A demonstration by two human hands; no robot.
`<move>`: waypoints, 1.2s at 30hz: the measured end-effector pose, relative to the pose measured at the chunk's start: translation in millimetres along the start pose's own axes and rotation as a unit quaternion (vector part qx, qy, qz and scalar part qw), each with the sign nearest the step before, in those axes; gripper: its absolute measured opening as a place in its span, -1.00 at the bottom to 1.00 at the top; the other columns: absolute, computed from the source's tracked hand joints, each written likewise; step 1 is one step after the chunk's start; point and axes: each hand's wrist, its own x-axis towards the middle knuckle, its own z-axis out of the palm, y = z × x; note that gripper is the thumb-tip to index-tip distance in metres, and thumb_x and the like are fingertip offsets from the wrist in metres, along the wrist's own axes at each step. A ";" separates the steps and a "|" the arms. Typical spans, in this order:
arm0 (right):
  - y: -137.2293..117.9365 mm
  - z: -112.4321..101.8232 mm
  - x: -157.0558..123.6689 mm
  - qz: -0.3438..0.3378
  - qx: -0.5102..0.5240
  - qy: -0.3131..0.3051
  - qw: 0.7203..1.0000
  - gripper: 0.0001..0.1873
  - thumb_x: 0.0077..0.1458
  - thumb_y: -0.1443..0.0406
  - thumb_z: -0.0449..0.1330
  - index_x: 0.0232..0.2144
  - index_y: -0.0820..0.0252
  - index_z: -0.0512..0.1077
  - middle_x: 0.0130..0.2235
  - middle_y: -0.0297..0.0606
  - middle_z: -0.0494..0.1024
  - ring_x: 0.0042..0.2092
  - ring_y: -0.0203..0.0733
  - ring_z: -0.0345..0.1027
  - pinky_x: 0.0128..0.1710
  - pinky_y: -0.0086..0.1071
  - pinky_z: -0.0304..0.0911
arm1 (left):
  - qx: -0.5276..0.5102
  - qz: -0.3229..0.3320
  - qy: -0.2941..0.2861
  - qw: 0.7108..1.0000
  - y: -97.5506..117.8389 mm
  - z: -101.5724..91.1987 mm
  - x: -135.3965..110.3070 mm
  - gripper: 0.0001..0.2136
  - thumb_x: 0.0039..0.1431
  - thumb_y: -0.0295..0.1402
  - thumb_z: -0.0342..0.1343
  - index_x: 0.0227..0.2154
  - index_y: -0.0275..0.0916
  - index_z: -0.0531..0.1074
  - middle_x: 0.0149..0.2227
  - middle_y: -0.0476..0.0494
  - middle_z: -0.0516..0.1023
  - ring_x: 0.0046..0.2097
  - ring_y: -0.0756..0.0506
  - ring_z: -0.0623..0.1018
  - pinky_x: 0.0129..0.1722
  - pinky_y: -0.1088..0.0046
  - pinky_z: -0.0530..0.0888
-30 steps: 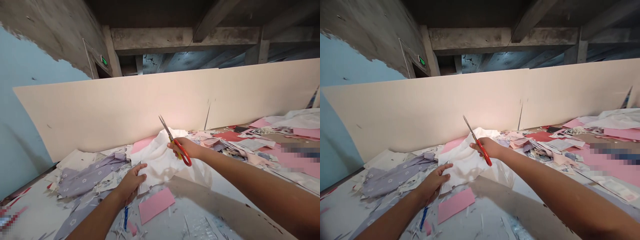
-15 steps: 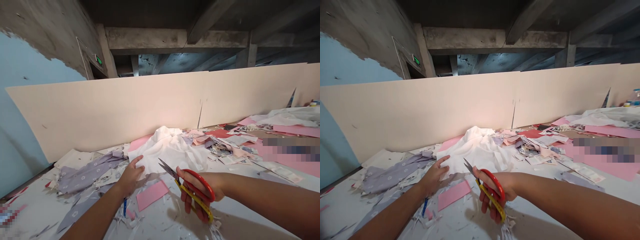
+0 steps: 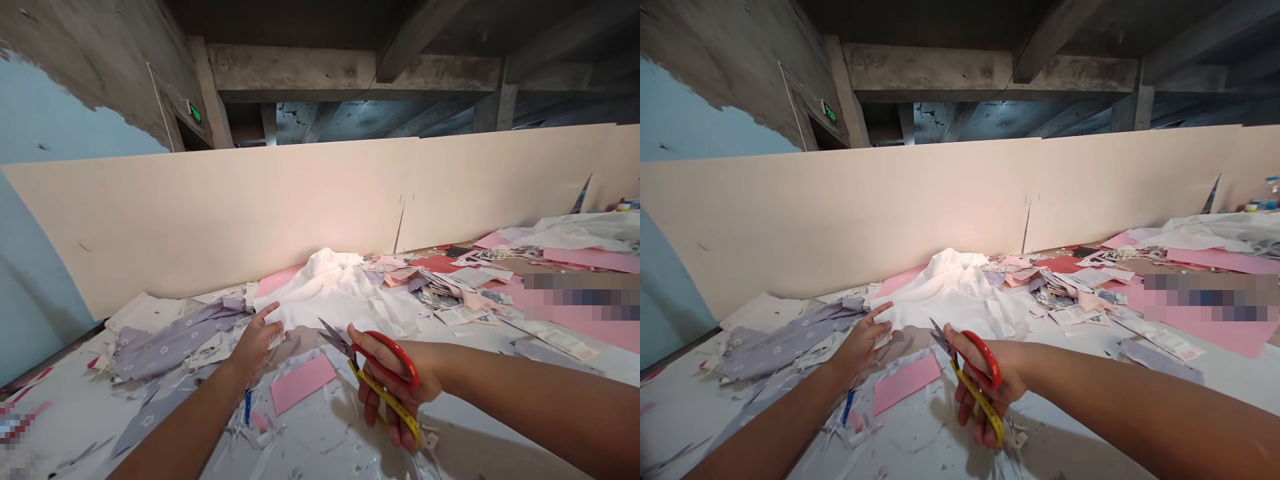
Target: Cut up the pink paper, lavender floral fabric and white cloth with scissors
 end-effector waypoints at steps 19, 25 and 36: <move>-16.0 3.4 33.8 0.011 0.073 0.064 0.995 -0.06 -0.19 -0.28 -0.56 -0.26 0.39 0.11 -0.53 -0.14 0.33 -0.65 -0.13 0.27 -0.71 -0.31 0.14 | -0.003 -0.029 0.029 0.999 -1.5 1.5 -5.2 -0.41 -0.14 -0.45 0.14 0.03 -0.08 0.13 -0.55 0.09 0.35 -0.52 0.03 0.44 -0.62 0.56 0.36; -16.3 6.1 33.9 0.006 0.076 0.079 0.994 -0.11 -0.14 -0.25 -0.57 -0.28 0.37 0.11 -0.57 -0.16 0.33 -0.68 -0.18 0.23 -0.69 -0.31 0.15 | -0.019 -0.032 0.023 0.999 -3.5 0.6 -5.5 -0.43 -0.13 -0.50 0.09 0.02 -0.10 0.14 -0.55 0.08 0.38 -0.53 0.04 0.43 -0.58 0.54 0.39; -18.9 14.9 28.8 0.024 0.035 0.075 0.996 -0.09 -0.10 -0.22 -0.57 -0.24 0.43 0.13 -0.56 -0.14 0.34 -0.65 -0.12 0.28 -0.67 -0.28 0.18 | -0.019 -0.017 -0.023 0.999 -16.9 -11.2 4.6 -0.43 -0.14 -0.45 0.13 0.00 -0.11 0.14 -0.52 0.05 0.41 -0.52 0.01 0.44 -0.59 0.51 0.39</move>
